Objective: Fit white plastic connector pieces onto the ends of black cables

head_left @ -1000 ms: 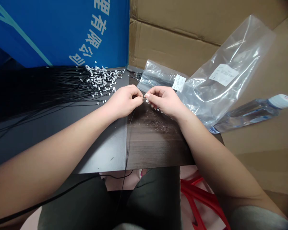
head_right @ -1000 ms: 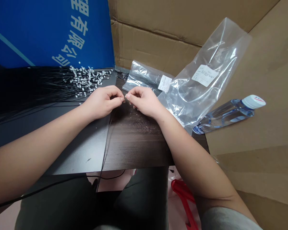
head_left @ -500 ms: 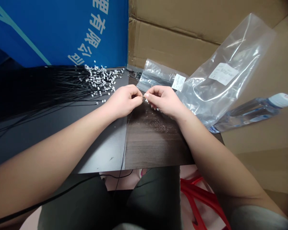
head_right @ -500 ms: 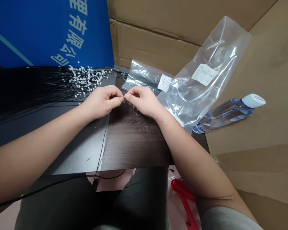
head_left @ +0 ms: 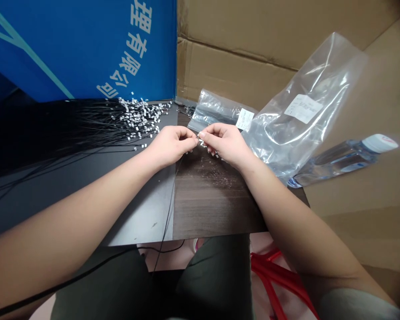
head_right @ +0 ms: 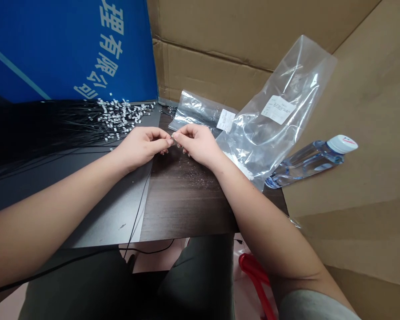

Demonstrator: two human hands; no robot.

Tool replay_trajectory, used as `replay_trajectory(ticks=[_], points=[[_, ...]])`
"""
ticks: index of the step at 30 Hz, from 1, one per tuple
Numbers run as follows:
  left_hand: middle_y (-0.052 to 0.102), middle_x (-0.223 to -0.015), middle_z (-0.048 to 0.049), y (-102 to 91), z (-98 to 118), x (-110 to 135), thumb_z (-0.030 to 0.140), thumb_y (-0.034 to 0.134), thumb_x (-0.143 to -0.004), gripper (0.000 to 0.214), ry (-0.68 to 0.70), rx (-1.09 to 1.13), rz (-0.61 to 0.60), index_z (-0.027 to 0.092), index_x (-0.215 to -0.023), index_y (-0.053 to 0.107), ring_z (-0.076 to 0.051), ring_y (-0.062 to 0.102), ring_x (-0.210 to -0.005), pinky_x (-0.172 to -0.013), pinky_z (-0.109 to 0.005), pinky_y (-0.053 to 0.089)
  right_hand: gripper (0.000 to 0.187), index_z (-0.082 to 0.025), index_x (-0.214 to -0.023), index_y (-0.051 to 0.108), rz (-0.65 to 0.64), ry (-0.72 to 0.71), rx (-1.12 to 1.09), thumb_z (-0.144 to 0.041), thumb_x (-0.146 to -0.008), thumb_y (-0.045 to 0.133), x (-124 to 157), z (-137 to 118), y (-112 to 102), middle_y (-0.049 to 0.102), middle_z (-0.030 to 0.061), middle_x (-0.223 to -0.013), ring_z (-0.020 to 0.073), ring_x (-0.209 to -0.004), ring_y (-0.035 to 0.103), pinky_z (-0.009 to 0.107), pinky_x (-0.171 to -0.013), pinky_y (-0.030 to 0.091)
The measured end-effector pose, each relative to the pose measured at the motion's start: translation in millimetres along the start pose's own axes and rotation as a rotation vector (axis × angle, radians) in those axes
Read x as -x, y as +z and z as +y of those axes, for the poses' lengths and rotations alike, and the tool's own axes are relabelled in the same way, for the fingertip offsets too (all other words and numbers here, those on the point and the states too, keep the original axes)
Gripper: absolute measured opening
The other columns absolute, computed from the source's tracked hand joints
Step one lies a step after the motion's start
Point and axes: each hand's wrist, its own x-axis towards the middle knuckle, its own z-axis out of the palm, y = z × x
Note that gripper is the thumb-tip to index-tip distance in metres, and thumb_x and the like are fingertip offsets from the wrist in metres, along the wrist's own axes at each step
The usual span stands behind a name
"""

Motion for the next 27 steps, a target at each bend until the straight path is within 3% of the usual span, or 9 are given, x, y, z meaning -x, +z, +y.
replay_trajectory(ticks=[7, 17, 27], points=[[0.069, -0.068, -0.0024, 3.3, 0, 0, 0.031, 0.075, -0.08, 0.014, -0.054, 0.116, 0.033, 0.017, -0.079, 0.075, -0.015, 0.06, -0.064, -0.067, -0.03, 0.047, 0.023, -0.02, -0.079, 0.065, 0.015, 0.012, -0.046, -0.034, -0.092, 0.078, -1, 2, 2, 0.062, -0.0019, -0.066, 0.009, -0.053, 0.052, 0.024, -0.049, 0.041], [0.066, -0.071, -0.0015, 14.3, -1, 2, 0.029, 0.08, -0.074, 0.015, -0.167, 0.517, 0.073, 0.017, -0.077, 0.071, -0.011, 0.057, -0.065, -0.066, -0.028, 0.048, 0.025, -0.02, -0.084, 0.065, 0.081, -0.017, -0.126, -0.04, -0.091, 0.078, -7, 12, 10, 0.061, -0.0034, -0.066, 0.01, -0.054, 0.053, 0.025, -0.05, 0.042], [0.067, -0.073, -0.0011, 14.6, -5, 0, 0.031, 0.081, -0.073, 0.018, -0.136, 0.444, 0.118, 0.016, -0.077, 0.072, -0.011, 0.058, -0.065, -0.065, -0.027, 0.048, 0.021, -0.019, -0.083, 0.065, 0.1, -0.008, -0.18, -0.034, -0.093, 0.076, -6, 13, 16, 0.059, -0.0044, -0.063, 0.0088, -0.052, 0.05, 0.024, -0.05, 0.04]])
